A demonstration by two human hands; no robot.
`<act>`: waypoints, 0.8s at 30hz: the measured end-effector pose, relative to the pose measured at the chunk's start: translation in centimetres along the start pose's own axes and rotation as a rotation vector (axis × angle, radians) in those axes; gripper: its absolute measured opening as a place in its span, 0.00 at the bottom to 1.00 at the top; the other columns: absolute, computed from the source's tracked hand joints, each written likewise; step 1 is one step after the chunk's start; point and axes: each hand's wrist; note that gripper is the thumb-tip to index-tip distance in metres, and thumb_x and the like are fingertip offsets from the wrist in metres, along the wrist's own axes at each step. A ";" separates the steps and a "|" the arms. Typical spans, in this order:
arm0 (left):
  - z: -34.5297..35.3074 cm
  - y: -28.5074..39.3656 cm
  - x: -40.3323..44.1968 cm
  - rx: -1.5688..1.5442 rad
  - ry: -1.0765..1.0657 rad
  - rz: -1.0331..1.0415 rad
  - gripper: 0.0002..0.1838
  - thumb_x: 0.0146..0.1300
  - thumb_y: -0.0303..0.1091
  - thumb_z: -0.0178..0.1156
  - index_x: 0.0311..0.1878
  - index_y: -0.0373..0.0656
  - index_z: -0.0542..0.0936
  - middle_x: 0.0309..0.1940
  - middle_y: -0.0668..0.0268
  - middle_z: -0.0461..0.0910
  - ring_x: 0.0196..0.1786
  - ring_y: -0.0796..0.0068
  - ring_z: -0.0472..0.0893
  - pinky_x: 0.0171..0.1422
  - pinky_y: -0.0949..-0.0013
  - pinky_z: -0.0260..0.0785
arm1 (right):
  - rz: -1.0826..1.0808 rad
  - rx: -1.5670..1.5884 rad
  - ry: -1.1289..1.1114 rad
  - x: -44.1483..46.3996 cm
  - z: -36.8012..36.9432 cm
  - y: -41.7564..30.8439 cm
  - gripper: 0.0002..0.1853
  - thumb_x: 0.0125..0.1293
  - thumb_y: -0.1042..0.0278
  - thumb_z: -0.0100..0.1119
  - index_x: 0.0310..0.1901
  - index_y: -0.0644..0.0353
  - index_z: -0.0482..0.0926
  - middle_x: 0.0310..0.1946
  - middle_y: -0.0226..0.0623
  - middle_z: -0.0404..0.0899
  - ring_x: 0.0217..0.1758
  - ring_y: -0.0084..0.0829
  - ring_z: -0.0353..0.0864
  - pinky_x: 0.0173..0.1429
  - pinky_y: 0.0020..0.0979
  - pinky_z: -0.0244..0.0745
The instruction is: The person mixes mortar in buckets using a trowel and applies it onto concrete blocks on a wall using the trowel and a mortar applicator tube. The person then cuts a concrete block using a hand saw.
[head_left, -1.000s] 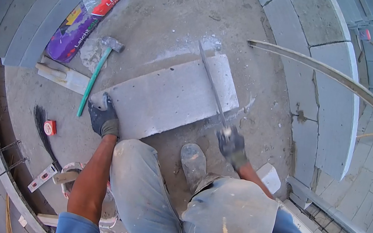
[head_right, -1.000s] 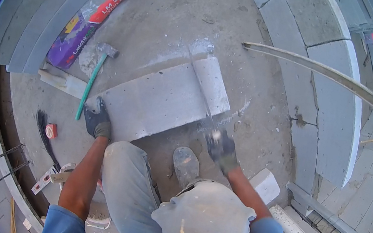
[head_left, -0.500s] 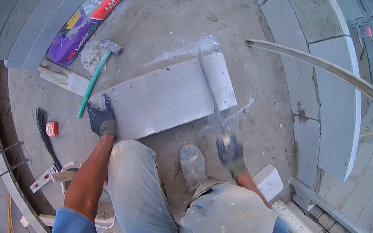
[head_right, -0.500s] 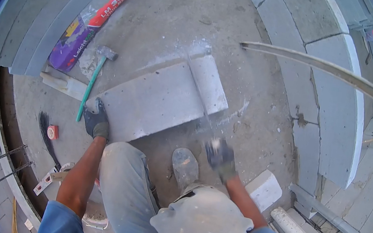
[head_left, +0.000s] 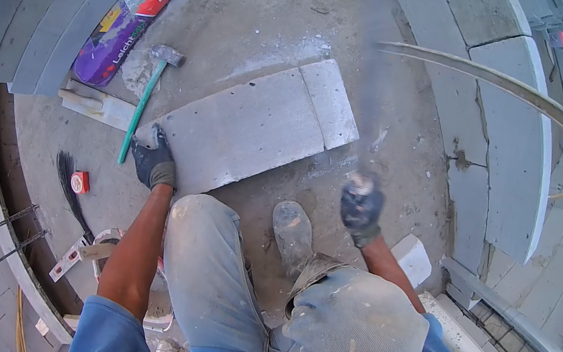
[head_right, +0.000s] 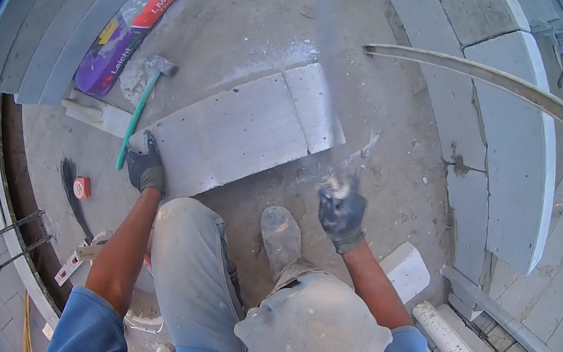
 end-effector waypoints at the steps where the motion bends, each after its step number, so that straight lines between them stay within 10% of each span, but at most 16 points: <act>1: 0.1 -0.1 -0.2 -0.013 0.003 -0.002 0.48 0.64 0.71 0.51 0.72 0.37 0.68 0.69 0.47 0.70 0.70 0.49 0.71 0.73 0.55 0.63 | -0.078 -0.684 -0.066 -1.0 -1.5 2.1 0.17 0.68 0.61 0.61 0.48 0.67 0.73 0.28 0.46 0.83 0.30 0.49 0.85 0.31 0.39 0.76; 2: 0.1 -0.2 -0.3 -0.005 0.029 -0.007 0.47 0.63 0.70 0.53 0.71 0.38 0.68 0.68 0.48 0.71 0.68 0.49 0.73 0.71 0.55 0.65 | -0.170 -1.367 -0.125 -0.2 -0.8 2.0 0.16 0.69 0.62 0.61 0.47 0.68 0.73 0.27 0.45 0.82 0.30 0.49 0.84 0.31 0.38 0.76; 12: 0.2 -0.1 0.1 -0.040 0.055 0.004 0.45 0.61 0.68 0.58 0.70 0.40 0.70 0.66 0.50 0.74 0.66 0.49 0.76 0.68 0.54 0.68 | -0.349 -0.759 0.095 3.7 5.7 -4.3 0.16 0.66 0.60 0.64 0.47 0.63 0.74 0.32 0.45 0.84 0.33 0.50 0.85 0.34 0.42 0.78; 14: -0.5 -0.1 -0.4 -0.032 0.020 -0.009 0.46 0.63 0.68 0.55 0.72 0.39 0.67 0.69 0.50 0.71 0.69 0.50 0.73 0.71 0.55 0.65 | -0.355 -1.347 -0.176 3.0 -1.0 3.4 0.15 0.67 0.62 0.64 0.48 0.60 0.73 0.31 0.46 0.84 0.33 0.49 0.86 0.34 0.41 0.78; 18: -1.9 1.4 -0.5 -0.022 -0.068 -0.054 0.47 0.64 0.69 0.52 0.74 0.38 0.64 0.72 0.50 0.67 0.72 0.52 0.70 0.73 0.57 0.62 | -0.350 -1.415 -0.186 2.8 1.2 0.7 0.15 0.67 0.62 0.64 0.49 0.60 0.74 0.32 0.47 0.83 0.34 0.48 0.86 0.34 0.40 0.78; 24: -0.2 0.2 -0.2 -0.006 0.013 -0.023 0.46 0.62 0.68 0.56 0.71 0.39 0.68 0.69 0.50 0.71 0.68 0.50 0.73 0.70 0.55 0.65 | -0.126 -0.491 0.124 3.9 5.3 -4.3 0.13 0.67 0.63 0.64 0.49 0.59 0.78 0.35 0.42 0.85 0.35 0.44 0.86 0.36 0.37 0.79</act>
Point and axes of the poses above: each hand's wrist, its own x-axis towards the middle knuckle, its own z-axis out of the palm, y = z × x
